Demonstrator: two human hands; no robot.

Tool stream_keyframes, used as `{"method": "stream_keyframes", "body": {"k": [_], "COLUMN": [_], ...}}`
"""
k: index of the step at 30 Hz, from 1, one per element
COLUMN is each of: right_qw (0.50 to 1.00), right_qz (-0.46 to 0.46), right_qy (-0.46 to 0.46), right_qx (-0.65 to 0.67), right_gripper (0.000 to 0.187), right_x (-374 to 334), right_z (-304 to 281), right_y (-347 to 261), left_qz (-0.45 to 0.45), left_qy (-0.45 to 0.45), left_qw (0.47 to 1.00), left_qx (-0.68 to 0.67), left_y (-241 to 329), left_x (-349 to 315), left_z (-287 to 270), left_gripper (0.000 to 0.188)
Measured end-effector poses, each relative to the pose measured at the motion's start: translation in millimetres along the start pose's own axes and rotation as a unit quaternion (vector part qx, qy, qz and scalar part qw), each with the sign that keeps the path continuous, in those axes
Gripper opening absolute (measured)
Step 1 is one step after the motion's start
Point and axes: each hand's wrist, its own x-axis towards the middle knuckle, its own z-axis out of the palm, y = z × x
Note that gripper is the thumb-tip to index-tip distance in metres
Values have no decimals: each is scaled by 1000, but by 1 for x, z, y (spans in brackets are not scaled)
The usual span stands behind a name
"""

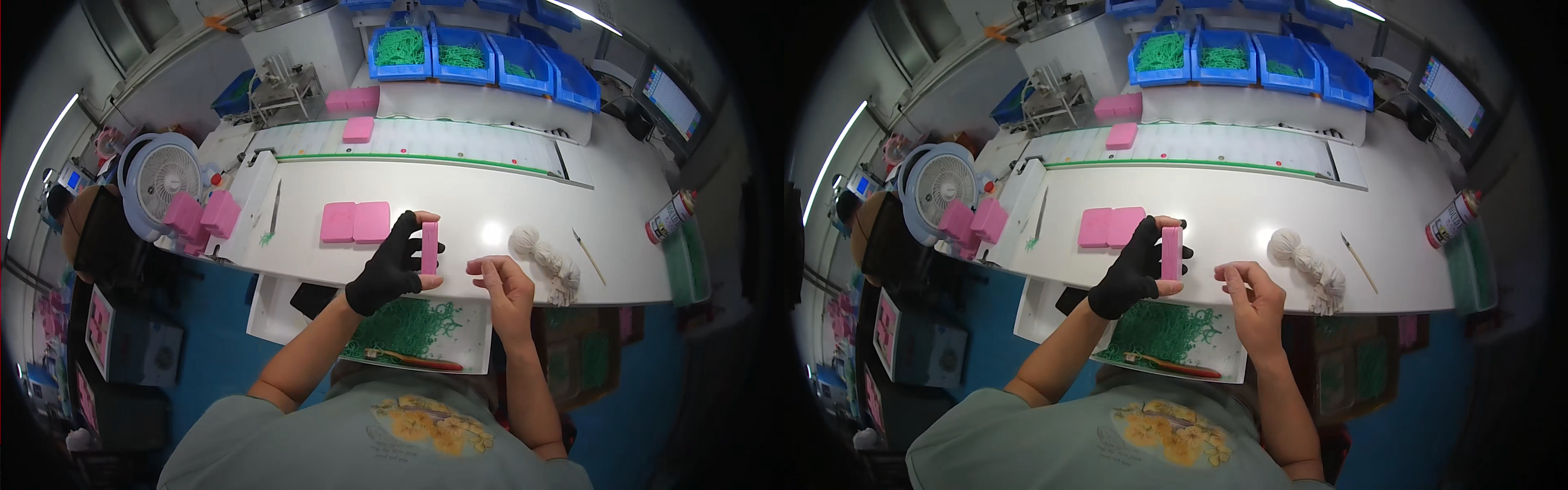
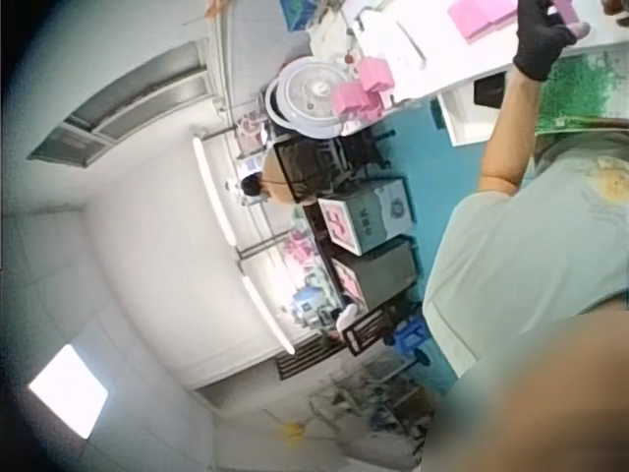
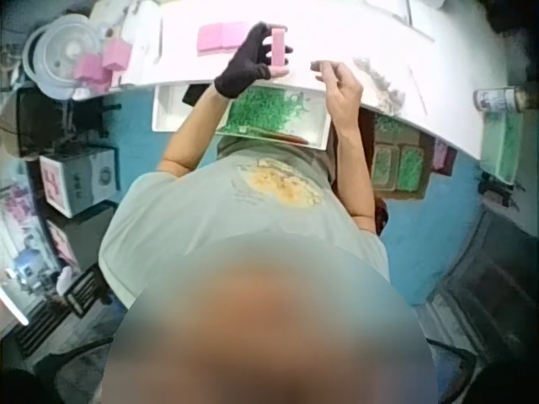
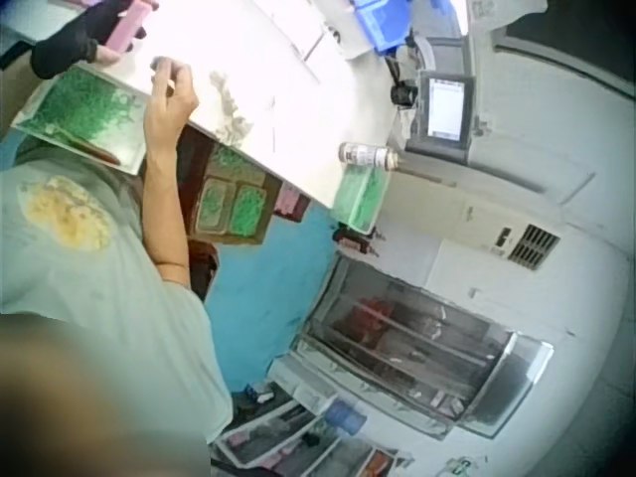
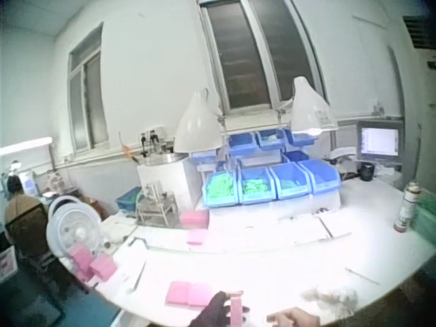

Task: Assembling small decorative wax components into silicone molds.

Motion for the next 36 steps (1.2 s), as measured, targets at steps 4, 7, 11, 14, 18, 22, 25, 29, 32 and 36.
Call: {"method": "stream_keyframes", "body": {"k": [4, 7, 11, 14, 18, 22, 25, 29, 32, 36], "right_qw": [963, 919, 896, 908, 946, 986, 994, 999, 998, 998], "right_qz": [206, 290, 280, 278, 207, 94, 67, 34, 45, 3], "right_qy": [-126, -174, -202, -138, -88, -63, -48, -15, -36, -28], "right_qx": [121, 199, 281, 280, 234, 125, 75, 19, 10, -58], "right_gripper": [39, 47, 48, 43, 40, 37, 35, 35, 34, 32], "right_x": [5, 7, 4, 0, -5, -8, -9, -11, -10, -9], "right_z": [19, 22, 24, 27, 29, 32, 31, 31, 30, 29], "right_y": [-15, -14, -15, -15, -16, -8, -4, -6, -20, -19], "left_qz": [72, 197, 215, 228, 72, 45, 47, 34, 29, 59], "left_qy": [5, -17, -24, 28, 103, 124, 151, 152, 157, 161], "left_qw": [994, 960, 938, 925, 979, 988, 982, 982, 979, 981], "left_qx": [79, 196, 272, 301, 161, 86, 100, 102, 127, 96], "left_y": [-18, -21, -19, -18, -13, -15, -13, -9, -7, -8], "left_x": [-10, -14, -16, -17, -18, -12, -10, -10, -10, -8], "left_z": [4, 8, 10, 15, 20, 30, 37, 42, 46, 52], "left_gripper": [73, 81, 96, 87, 62, 36, 29, 27, 26, 26]}}
